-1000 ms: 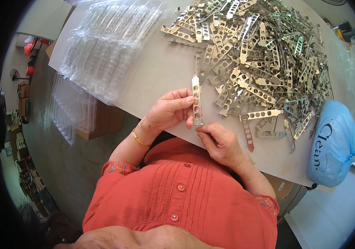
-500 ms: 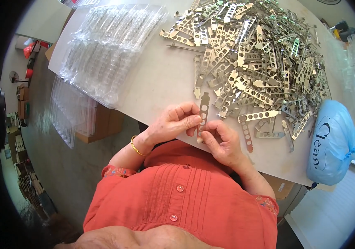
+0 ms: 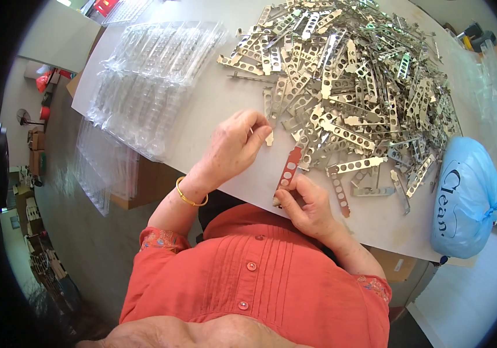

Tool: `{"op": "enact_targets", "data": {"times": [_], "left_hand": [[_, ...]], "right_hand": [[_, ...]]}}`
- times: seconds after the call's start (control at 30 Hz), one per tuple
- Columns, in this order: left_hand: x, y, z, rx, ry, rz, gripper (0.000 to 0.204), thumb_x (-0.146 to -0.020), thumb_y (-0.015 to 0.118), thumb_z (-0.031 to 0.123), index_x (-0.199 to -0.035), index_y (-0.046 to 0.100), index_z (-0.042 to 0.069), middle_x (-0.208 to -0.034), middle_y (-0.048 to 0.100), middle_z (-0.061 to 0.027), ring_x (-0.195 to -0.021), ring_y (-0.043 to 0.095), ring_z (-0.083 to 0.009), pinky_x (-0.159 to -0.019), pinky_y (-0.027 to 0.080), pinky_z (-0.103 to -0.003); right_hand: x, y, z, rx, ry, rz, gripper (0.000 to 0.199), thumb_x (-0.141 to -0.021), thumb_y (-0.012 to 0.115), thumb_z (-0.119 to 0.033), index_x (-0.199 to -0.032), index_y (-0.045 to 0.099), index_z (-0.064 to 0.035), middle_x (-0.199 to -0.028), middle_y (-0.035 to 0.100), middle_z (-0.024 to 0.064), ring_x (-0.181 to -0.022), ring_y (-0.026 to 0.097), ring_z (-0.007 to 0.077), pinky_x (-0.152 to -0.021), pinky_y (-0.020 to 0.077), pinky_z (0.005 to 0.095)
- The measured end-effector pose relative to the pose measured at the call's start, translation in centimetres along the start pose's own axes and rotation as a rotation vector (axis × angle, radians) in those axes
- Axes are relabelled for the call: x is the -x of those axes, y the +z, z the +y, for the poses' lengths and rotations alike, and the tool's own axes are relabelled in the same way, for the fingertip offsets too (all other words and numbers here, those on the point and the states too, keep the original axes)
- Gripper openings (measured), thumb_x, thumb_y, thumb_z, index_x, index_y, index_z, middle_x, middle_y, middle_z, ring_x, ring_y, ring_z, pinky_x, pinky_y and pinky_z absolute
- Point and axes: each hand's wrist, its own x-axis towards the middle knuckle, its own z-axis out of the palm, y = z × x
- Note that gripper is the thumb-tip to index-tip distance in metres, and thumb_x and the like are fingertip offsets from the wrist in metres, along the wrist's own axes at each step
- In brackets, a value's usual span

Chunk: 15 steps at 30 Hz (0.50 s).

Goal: The person sorts through a pile of metal brackets, placing them into plastic trays, and then puts a red bracket and a metal bracket into a small plastic bag.

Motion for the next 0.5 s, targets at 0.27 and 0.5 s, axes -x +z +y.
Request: {"op": "enact_targets", "data": {"times": [0.27, 0.5], "left_hand": [[-4.4, 1.6, -2.1, -0.175, -0.064, -0.006, 0.022, -0.091, 0.063, 0.018, -0.084, 0.063, -0.003, -0.081, 0.066, -0.018, -0.079, 0.064, -0.0344, -0.074, 0.05, -0.043], [-5.8, 2.7, -2.4, -0.177, -0.157, 0.004, 0.023, -0.088, 0.068, 0.019, -0.086, 0.065, -0.004, -0.081, 0.066, -0.0182, -0.077, 0.064, -0.0323, -0.074, 0.05, -0.041]], "right_hand": [[0.0, 0.1, 0.0, 0.082, -0.066, 0.011, 0.006, -0.094, 0.064, -0.001, -0.092, 0.059, 0.0014, -0.084, 0.064, 0.0079, -0.071, 0.069, 0.0123, -0.06, 0.0528, 0.0244], [0.0, 0.0, 0.1, 0.13, -0.053, 0.009, 0.007, -0.093, 0.065, -0.002, -0.091, 0.06, 0.0003, -0.082, 0.063, 0.0074, -0.07, 0.067, 0.0137, -0.06, 0.0512, 0.0256]]}}
